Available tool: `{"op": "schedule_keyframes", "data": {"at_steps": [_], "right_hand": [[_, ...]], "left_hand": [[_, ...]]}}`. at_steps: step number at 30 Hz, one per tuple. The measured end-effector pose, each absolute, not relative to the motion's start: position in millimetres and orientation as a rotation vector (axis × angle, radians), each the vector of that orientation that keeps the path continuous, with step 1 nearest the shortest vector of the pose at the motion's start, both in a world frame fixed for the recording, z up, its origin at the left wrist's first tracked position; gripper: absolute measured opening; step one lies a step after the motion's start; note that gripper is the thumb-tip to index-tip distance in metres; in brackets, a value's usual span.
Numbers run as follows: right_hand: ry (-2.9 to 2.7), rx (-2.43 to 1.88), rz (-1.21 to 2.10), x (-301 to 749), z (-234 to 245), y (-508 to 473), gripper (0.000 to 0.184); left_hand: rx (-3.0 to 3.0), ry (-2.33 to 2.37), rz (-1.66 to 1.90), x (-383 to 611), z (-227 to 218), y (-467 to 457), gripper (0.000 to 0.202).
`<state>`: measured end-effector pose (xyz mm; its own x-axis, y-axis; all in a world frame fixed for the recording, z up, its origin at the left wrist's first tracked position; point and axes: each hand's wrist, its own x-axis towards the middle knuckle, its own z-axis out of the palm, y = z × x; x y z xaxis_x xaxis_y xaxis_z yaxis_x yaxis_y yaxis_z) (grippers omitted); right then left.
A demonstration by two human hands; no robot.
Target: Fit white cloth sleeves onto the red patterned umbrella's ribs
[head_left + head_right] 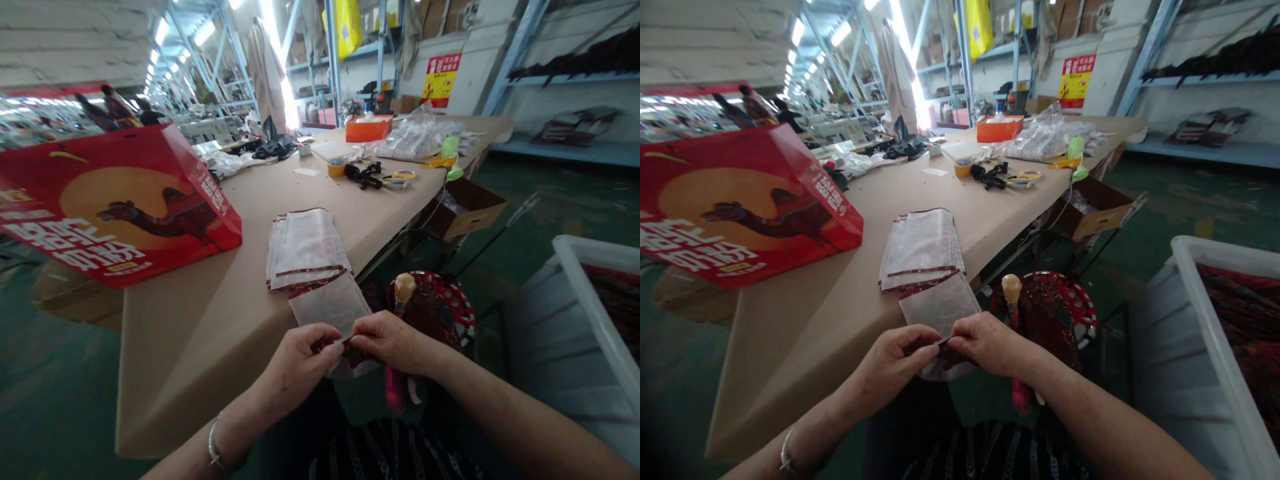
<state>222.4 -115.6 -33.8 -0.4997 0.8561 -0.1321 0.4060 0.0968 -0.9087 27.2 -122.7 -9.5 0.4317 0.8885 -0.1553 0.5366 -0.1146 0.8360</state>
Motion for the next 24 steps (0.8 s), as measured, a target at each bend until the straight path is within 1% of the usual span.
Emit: {"op": "schedule_keyframes", "data": {"at_steps": [5, 10, 13, 16, 20, 24], "right_hand": [[-2.060, -1.425, 1.037, 238, -13, -125, 0.018], [-2.422, -1.553, 0.580, 240, -10, -141, 0.017], [-2.417, -1.552, 0.565, 245, -6, -149, 0.013], [-2.256, -1.681, 0.594, 251, -8, -154, 0.013], [-2.264, -1.795, 0.519, 252, -34, -152, 0.015], [-2.390, -1.840, 0.489, 248, -68, -149, 0.015]], "left_hand": [[2.096, 1.171, 0.421, 48, -9, -119, 0.015], [2.212, 1.209, 0.367, 66, -10, -114, 0.017], [2.253, 1.178, 0.307, 72, -10, -114, 0.021], [2.358, 1.178, 0.168, 78, -14, -114, 0.024], [2.465, 1.258, -0.074, 83, -30, -108, 0.025], [2.517, 1.322, -0.164, 85, -54, -98, 0.028]]}}
